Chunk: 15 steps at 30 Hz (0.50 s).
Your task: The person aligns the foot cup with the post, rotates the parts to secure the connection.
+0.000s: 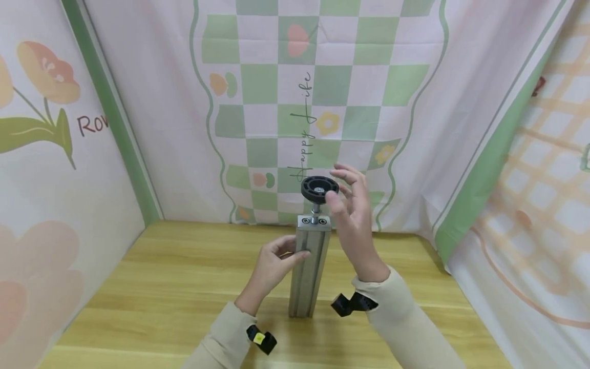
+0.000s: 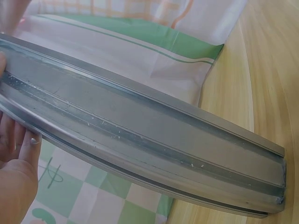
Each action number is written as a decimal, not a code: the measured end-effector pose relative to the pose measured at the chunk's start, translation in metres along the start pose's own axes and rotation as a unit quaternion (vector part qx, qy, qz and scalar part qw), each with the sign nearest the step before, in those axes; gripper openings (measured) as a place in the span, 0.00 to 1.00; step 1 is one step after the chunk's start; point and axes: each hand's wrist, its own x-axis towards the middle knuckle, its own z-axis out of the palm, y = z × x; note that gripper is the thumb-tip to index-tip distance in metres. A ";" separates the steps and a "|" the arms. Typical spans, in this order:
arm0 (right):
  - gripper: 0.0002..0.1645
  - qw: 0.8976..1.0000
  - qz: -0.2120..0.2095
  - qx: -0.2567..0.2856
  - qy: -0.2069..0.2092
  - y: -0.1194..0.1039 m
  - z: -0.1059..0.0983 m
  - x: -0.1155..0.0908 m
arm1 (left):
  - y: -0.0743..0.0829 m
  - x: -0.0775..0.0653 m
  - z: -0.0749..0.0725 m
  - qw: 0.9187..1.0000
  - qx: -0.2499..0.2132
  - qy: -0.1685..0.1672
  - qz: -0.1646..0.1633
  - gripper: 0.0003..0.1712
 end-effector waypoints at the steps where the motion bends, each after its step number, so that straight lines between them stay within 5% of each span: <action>1: 0.28 1.000 0.011 0.019 -0.014 0.001 -0.002 0.002 | 0.000 0.000 0.000 1.000 0.002 0.001 -0.002 0.19; 5: 0.30 0.986 0.063 0.131 -0.082 0.007 -0.008 0.012 | 0.000 0.000 0.000 1.000 0.004 0.002 -0.007 0.19; 11: 0.32 0.935 0.119 0.282 -0.179 0.017 -0.014 0.022 | 0.002 0.000 0.001 1.000 0.004 0.002 -0.010 0.19; 15: 0.31 0.904 0.140 0.347 -0.208 0.021 -0.015 0.023 | 0.003 0.000 0.001 1.000 0.004 0.005 -0.016 0.18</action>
